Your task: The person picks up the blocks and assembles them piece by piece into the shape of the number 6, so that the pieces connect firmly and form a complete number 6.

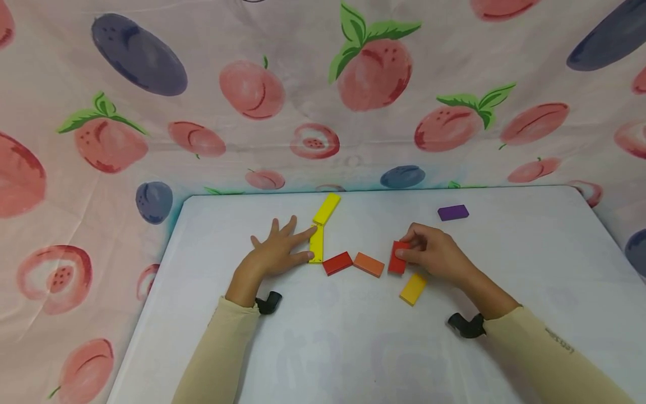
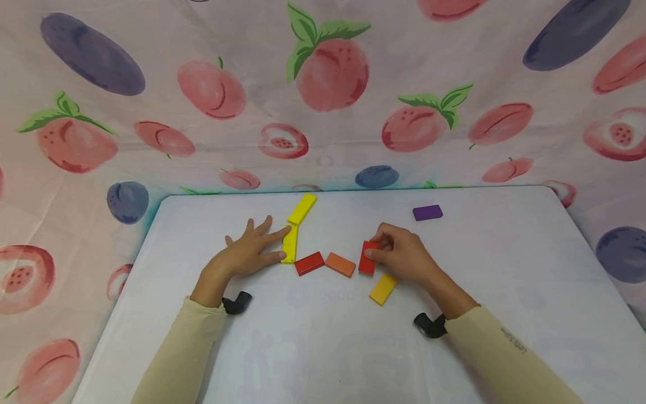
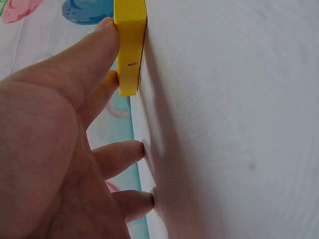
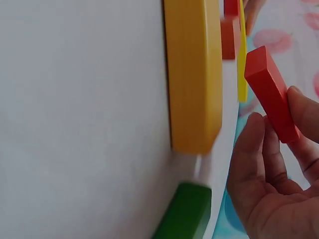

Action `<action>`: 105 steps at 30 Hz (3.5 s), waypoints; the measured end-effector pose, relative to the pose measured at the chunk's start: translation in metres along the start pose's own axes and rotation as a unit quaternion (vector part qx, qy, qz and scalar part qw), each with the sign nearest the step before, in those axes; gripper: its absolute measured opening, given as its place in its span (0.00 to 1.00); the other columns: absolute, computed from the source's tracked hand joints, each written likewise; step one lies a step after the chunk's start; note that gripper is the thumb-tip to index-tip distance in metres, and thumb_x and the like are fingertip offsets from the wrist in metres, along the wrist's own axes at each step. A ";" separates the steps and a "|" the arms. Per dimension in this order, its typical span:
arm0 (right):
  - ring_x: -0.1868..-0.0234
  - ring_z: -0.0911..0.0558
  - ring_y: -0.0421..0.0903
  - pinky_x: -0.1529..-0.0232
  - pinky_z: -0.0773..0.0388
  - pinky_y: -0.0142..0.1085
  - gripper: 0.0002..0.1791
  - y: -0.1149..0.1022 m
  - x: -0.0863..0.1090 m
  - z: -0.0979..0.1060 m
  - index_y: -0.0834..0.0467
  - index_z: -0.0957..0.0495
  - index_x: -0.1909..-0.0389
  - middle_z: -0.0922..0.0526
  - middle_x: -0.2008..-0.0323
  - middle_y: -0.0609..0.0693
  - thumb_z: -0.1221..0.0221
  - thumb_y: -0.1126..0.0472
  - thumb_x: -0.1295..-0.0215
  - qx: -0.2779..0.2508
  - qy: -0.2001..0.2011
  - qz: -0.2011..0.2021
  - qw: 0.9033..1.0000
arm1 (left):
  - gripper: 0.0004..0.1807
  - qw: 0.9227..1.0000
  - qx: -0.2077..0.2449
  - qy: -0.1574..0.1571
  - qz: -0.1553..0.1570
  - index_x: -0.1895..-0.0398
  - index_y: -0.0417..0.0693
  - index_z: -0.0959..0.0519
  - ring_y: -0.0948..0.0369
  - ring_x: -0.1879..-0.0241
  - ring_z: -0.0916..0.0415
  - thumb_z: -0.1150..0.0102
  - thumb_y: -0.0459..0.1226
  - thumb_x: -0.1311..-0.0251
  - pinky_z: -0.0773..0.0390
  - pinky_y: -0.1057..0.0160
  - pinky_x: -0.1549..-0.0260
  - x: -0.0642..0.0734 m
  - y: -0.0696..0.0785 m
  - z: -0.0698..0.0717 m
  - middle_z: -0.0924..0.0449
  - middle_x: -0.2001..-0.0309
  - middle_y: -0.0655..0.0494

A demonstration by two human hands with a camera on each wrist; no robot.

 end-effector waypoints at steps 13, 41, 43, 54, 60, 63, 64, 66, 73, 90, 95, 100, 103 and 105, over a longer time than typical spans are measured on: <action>0.60 0.20 0.48 0.63 0.20 0.36 0.09 -0.009 0.018 -0.022 0.51 0.21 0.63 0.16 0.63 0.48 0.31 0.55 0.36 -0.010 -0.025 0.015 1.000 | 0.38 1.000 -0.002 0.001 -0.001 0.22 0.82 0.44 0.35 0.19 0.73 0.43 0.61 0.34 0.65 0.14 0.39 0.000 0.000 0.000 0.60 0.16 0.50; 0.72 0.24 0.43 0.72 0.27 0.33 0.12 -0.006 0.019 -0.033 0.51 0.17 0.62 0.19 0.75 0.43 0.29 0.50 0.39 0.057 -0.102 0.018 0.993 | 0.38 1.000 -0.002 -0.004 0.005 0.22 0.83 0.45 0.35 0.19 0.74 0.43 0.62 0.34 0.66 0.14 0.39 -0.001 -0.003 -0.002 0.61 0.16 0.50; 0.73 0.24 0.43 0.72 0.28 0.33 0.12 -0.007 0.019 -0.033 0.53 0.16 0.62 0.19 0.75 0.43 0.28 0.50 0.39 0.062 -0.102 0.012 0.993 | 0.38 1.000 -0.002 -0.004 0.006 0.22 0.83 0.45 0.35 0.19 0.74 0.43 0.62 0.34 0.66 0.14 0.39 -0.002 -0.004 -0.002 0.61 0.16 0.51; 0.74 0.24 0.43 0.73 0.27 0.33 0.13 -0.009 0.016 -0.032 0.53 0.13 0.61 0.20 0.76 0.45 0.27 0.49 0.40 0.082 -0.106 -0.002 0.991 | 0.38 1.000 -0.002 -0.005 0.005 0.22 0.84 0.45 0.35 0.19 0.73 0.43 0.63 0.34 0.67 0.14 0.39 -0.003 -0.004 -0.001 0.60 0.16 0.51; 0.78 0.21 0.43 0.73 0.27 0.34 0.14 -0.010 0.015 -0.031 0.54 0.16 0.62 0.19 0.79 0.45 0.27 0.49 0.41 0.074 -0.111 -0.026 0.991 | 0.38 1.000 -0.004 -0.004 -0.001 0.22 0.83 0.45 0.34 0.19 0.74 0.44 0.62 0.34 0.66 0.13 0.39 -0.002 -0.003 -0.001 0.61 0.16 0.50; 0.79 0.21 0.42 0.73 0.27 0.34 0.13 -0.010 0.015 -0.031 0.55 0.17 0.65 0.18 0.81 0.45 0.27 0.51 0.42 0.069 -0.111 -0.031 0.991 | 0.38 1.000 -0.005 -0.003 -0.003 0.22 0.82 0.45 0.34 0.19 0.73 0.44 0.62 0.33 0.66 0.13 0.39 -0.002 -0.003 -0.001 0.61 0.16 0.50; 0.79 0.21 0.42 0.74 0.27 0.34 0.13 -0.009 0.015 -0.031 0.55 0.17 0.65 0.18 0.81 0.45 0.27 0.51 0.42 0.069 -0.111 -0.030 0.991 | 0.38 1.000 -0.006 -0.003 -0.003 0.22 0.82 0.45 0.34 0.19 0.73 0.44 0.62 0.33 0.66 0.13 0.39 -0.002 -0.003 -0.001 0.61 0.16 0.50; 0.79 0.21 0.42 0.74 0.27 0.34 0.13 -0.009 0.014 -0.031 0.55 0.17 0.65 0.18 0.81 0.45 0.27 0.51 0.41 0.065 -0.112 -0.031 0.991 | 0.38 1.000 -0.007 -0.004 -0.002 0.22 0.82 0.45 0.34 0.19 0.73 0.44 0.62 0.33 0.65 0.13 0.39 -0.001 -0.002 0.000 0.61 0.16 0.50; 0.76 0.19 0.44 0.70 0.23 0.36 0.17 -0.002 0.011 -0.029 0.54 0.16 0.58 0.16 0.77 0.46 0.25 0.50 0.43 0.044 -0.138 -0.049 0.988 | 0.38 1.000 -0.005 -0.005 -0.001 0.22 0.81 0.44 0.34 0.19 0.73 0.43 0.62 0.33 0.65 0.13 0.39 0.000 -0.001 0.000 0.61 0.16 0.50; 0.75 0.19 0.45 0.69 0.21 0.36 0.17 0.000 0.009 -0.029 0.54 0.16 0.57 0.16 0.76 0.46 0.25 0.53 0.44 0.038 -0.141 -0.054 0.988 | 0.38 1.000 0.001 -0.006 0.000 0.22 0.83 0.45 0.35 0.19 0.73 0.43 0.62 0.34 0.66 0.13 0.39 -0.001 -0.003 -0.001 0.61 0.16 0.50; 0.75 0.18 0.45 0.69 0.21 0.36 0.15 0.001 0.009 -0.030 0.54 0.15 0.57 0.15 0.77 0.46 0.25 0.54 0.43 0.033 -0.144 -0.050 0.988 | 0.39 1.000 -0.003 -0.006 -0.002 0.22 0.82 0.45 0.35 0.19 0.74 0.43 0.62 0.34 0.66 0.13 0.39 0.000 -0.002 0.000 0.61 0.16 0.50; 0.75 0.18 0.45 0.69 0.21 0.36 0.15 0.001 0.009 -0.029 0.54 0.16 0.57 0.16 0.76 0.46 0.25 0.55 0.43 0.031 -0.145 -0.048 0.988 | 0.38 1.000 -0.003 -0.006 -0.002 0.22 0.82 0.45 0.35 0.19 0.74 0.43 0.62 0.34 0.66 0.13 0.40 -0.001 -0.002 0.000 0.61 0.16 0.50; 0.75 0.19 0.45 0.69 0.21 0.37 0.15 0.002 0.009 -0.029 0.54 0.16 0.57 0.16 0.76 0.46 0.25 0.54 0.43 0.032 -0.146 -0.042 0.988 | 0.38 1.000 -0.002 -0.006 -0.003 0.22 0.82 0.45 0.34 0.19 0.74 0.43 0.62 0.33 0.66 0.13 0.40 -0.001 -0.003 -0.001 0.61 0.16 0.50; 0.75 0.19 0.45 0.69 0.21 0.37 0.15 0.002 0.009 -0.029 0.54 0.15 0.57 0.16 0.76 0.46 0.25 0.54 0.43 0.031 -0.147 -0.040 0.988 | 0.38 1.000 -0.003 -0.005 -0.004 0.22 0.82 0.45 0.34 0.19 0.74 0.44 0.62 0.33 0.66 0.13 0.40 -0.001 -0.003 -0.001 0.62 0.16 0.50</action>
Point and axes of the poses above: each hand's wrist, its own x-axis away from the middle knuckle, its own z-axis out of the back of the hand, y = z × x, the point moved 2 cm from there along -x, towards the middle knuckle
